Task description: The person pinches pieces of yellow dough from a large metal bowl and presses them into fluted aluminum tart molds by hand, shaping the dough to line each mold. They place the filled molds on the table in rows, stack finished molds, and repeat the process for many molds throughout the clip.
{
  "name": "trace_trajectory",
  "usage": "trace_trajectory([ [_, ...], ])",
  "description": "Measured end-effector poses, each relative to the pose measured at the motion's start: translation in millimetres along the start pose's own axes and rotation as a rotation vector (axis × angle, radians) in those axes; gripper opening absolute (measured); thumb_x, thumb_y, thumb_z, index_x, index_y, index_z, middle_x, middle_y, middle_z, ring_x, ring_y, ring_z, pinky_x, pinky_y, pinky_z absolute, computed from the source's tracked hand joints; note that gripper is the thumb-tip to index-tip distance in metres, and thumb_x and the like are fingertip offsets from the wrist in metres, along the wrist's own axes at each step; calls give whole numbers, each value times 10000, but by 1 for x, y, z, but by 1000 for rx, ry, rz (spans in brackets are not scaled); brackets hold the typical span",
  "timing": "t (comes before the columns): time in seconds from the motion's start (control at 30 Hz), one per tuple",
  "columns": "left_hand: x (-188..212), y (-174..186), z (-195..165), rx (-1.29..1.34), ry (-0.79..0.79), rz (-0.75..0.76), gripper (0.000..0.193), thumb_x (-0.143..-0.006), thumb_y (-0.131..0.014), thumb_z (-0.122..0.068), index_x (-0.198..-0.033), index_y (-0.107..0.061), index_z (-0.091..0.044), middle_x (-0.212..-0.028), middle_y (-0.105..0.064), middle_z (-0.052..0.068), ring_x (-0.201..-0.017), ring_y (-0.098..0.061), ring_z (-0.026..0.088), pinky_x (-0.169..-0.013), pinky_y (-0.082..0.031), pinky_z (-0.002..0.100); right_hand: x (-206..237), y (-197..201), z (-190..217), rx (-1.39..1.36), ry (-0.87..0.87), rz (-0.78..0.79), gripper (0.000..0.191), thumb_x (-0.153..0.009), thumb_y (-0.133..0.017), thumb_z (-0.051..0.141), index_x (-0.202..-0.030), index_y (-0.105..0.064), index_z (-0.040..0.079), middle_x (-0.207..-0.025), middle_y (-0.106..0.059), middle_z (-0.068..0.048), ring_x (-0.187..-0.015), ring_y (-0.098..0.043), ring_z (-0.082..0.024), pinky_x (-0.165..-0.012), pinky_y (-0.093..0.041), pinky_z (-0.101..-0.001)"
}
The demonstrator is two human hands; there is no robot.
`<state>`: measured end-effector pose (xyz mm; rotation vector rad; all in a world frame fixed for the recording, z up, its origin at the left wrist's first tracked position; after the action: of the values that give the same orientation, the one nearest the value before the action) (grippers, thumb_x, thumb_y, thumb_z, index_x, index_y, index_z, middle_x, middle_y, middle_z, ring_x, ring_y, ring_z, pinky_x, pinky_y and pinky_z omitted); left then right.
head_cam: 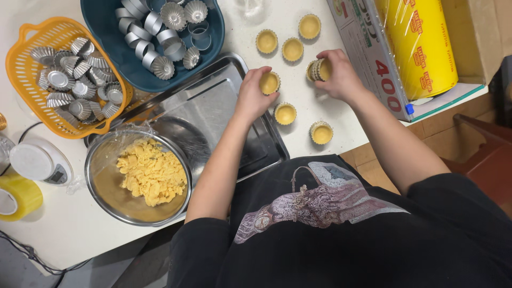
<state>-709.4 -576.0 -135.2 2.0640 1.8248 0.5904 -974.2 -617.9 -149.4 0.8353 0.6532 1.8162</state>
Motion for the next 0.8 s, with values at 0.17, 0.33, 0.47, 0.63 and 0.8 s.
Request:
trace_trajectory([
  [0.17, 6, 0, 2, 20, -19, -16, 658, -699, -894, -112, -1301, -630, -75, -1286, -633, 140, -1192, -632, 313, -1029, -522, 375, 11, -6, 3, 70, 59, -5, 662, -732, -845, 69, -1337, -576, 46, -1360, -506, -186, -1279, -532, -369, -1122, -449, -412],
  [0.33, 1, 2, 2, 423, 169, 101, 699, -742, -859, -76, -1380, -575, -60, -1213, -701, 77, -1092, -695, 172, -921, -614, 317, 11, -7, 15, 142, 93, -1, 681, -734, -831, 47, -1365, -575, 47, -1365, -513, -175, -1286, -521, -371, -1101, -453, -419],
  [0.47, -6, 3, -8, 538, 131, 124, 682, -766, -853, -39, -1379, -554, -35, -1235, -669, 79, -1136, -664, 152, -913, -637, 305, 9, -7, 22, 117, 154, 1, 737, -721, -862, 89, -1383, -544, 33, -1362, -505, -194, -1266, -530, -380, -1104, -449, -424],
  [0.63, -12, -10, -29, 277, 22, 134, 692, -742, -890, -100, -1366, -592, -80, -1276, -670, 88, -1126, -682, 201, -935, -613, 335, 11, -12, 18, -96, 184, 24, 764, -737, -888, 110, -1400, -517, 35, -1352, -527, -170, -1214, -592, -341, -1032, -520, -398],
  [0.8, -13, -35, -50, -93, -260, 64, 716, -681, -912, -129, -1329, -607, -115, -1281, -652, 96, -1173, -602, 322, -1041, -495, 407, 19, -10, 0, -234, 237, -17, 782, -726, -890, 66, -1403, -499, 48, -1380, -495, -159, -1211, -611, -308, -998, -568, -382],
])
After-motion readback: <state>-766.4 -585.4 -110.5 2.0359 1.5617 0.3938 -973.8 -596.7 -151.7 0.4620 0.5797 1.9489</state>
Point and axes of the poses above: each hand's wrist, its own x-axis away from the middle knuckle, its own y-axis out of the back of the hand, z = x × y, the point moved 1 cm from there along -x, towards the middle knuckle
